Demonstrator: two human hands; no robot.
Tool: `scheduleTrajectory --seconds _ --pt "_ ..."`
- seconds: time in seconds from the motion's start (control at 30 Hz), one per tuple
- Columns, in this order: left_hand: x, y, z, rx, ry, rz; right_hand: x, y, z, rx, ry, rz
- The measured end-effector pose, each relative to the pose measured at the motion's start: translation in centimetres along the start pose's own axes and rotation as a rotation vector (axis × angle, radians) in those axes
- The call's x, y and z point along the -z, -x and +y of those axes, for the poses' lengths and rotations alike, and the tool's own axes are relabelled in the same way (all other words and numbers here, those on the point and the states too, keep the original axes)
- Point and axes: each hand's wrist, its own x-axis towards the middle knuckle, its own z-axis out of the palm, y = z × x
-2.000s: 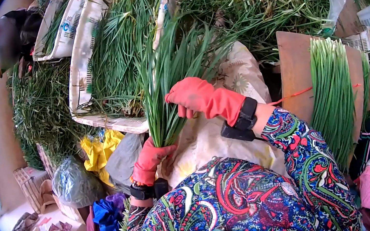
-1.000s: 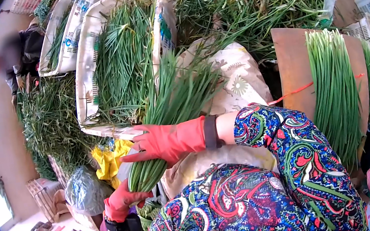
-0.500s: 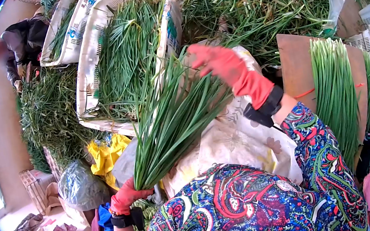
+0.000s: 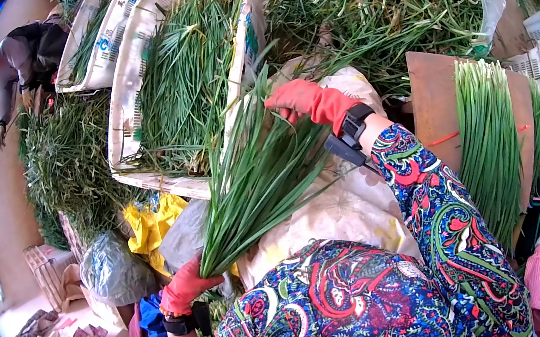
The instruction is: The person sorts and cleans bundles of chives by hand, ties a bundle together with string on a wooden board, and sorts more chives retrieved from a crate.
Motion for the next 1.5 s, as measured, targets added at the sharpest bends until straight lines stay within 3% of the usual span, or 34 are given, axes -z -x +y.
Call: scheduleTrajectory --seconds 0.13,0.2,0.27,0.33,0.37,0.47,0.5,0.6,0.63,0.67,0.8,0.83,0.93,0.97,1.0,1.07,1.1,1.13,1.2,1.27,1.37,1.43,1.5 --pt "0.0 -0.1 1.1 0.028 -0.039 0.002 0.5 1.9 -2.0 0.041 -0.052 0.092" --pt "0.3 -0.5 1.3 0.049 -0.052 -0.022 1.0 5.7 -5.7 0.097 0.188 0.246" --pt "0.5 -1.0 1.7 0.035 -0.100 -0.025 2.1 8.1 -7.4 0.427 0.398 0.384" --pt "0.7 -1.7 3.1 -0.014 -0.185 -0.005 3.0 9.5 -9.2 0.519 0.326 0.364" --pt "1.0 -1.8 4.8 0.012 -0.341 0.007 4.0 9.4 -9.6 0.780 0.367 0.261" --pt "1.1 -2.7 8.7 0.068 -0.500 -0.029 2.9 11.3 -11.6 0.568 -0.381 0.107" --pt "1.1 -2.8 9.5 0.010 -0.545 -0.021 2.0 12.3 -13.0 0.404 -0.674 0.102" --pt "1.3 -3.0 11.5 0.017 -0.678 -0.031 4.1 12.1 -12.1 0.326 -0.657 -0.303" --pt "1.4 -3.0 11.9 -0.008 -0.693 -0.030 3.5 12.5 -12.2 0.209 -0.293 -0.069" --pt "1.5 -3.0 11.8 -0.015 -0.705 -0.028 3.4 13.3 -12.8 0.118 0.014 -0.096" --pt "1.7 -3.1 11.9 -0.028 -0.715 -0.026 1.5 13.4 -6.7 0.751 1.177 0.113" --pt "1.8 -3.1 11.9 -0.024 -0.710 -0.032 0.7 14.3 -6.8 0.649 1.329 0.069" --pt "2.2 -3.2 10.8 -0.062 -0.700 -0.044 1.3 13.6 -7.3 0.402 1.331 -0.323" --pt "2.3 -3.3 10.5 -0.082 -0.695 -0.045 1.8 13.2 -6.3 0.600 1.087 -0.152" --pt "2.4 -3.4 10.5 0.016 -0.540 -0.112 2.1 12.2 -5.9 0.731 0.648 -0.082" --pt "2.8 -3.7 10.6 0.211 -0.223 -0.237 2.6 14.3 -11.7 0.325 0.207 0.056" --pt "2.5 -4.1 9.4 0.152 -0.004 -0.275 4.2 14.4 -12.1 0.357 -0.169 0.114" --pt "2.4 -4.2 8.3 0.103 0.205 -0.312 8.4 11.2 -12.3 0.368 0.012 0.194" --pt "2.0 -4.6 8.7 0.176 0.318 -0.296 10.6 10.3 -11.5 0.298 0.779 0.633" --pt "2.0 -5.0 9.5 0.095 0.353 -0.290 10.6 11.0 -11.1 0.205 0.973 0.873" --pt "1.4 -4.7 11.6 0.148 0.407 -0.222 5.3 12.1 -12.0 0.895 0.786 0.310" --pt "1.2 -4.8 12.2 0.162 0.369 -0.251 -1.7 13.8 -11.5 0.852 0.927 0.127" --pt "1.0 -5.0 12.7 0.200 0.312 -0.266 -7.8 13.4 -8.5 1.138 1.028 -0.058"
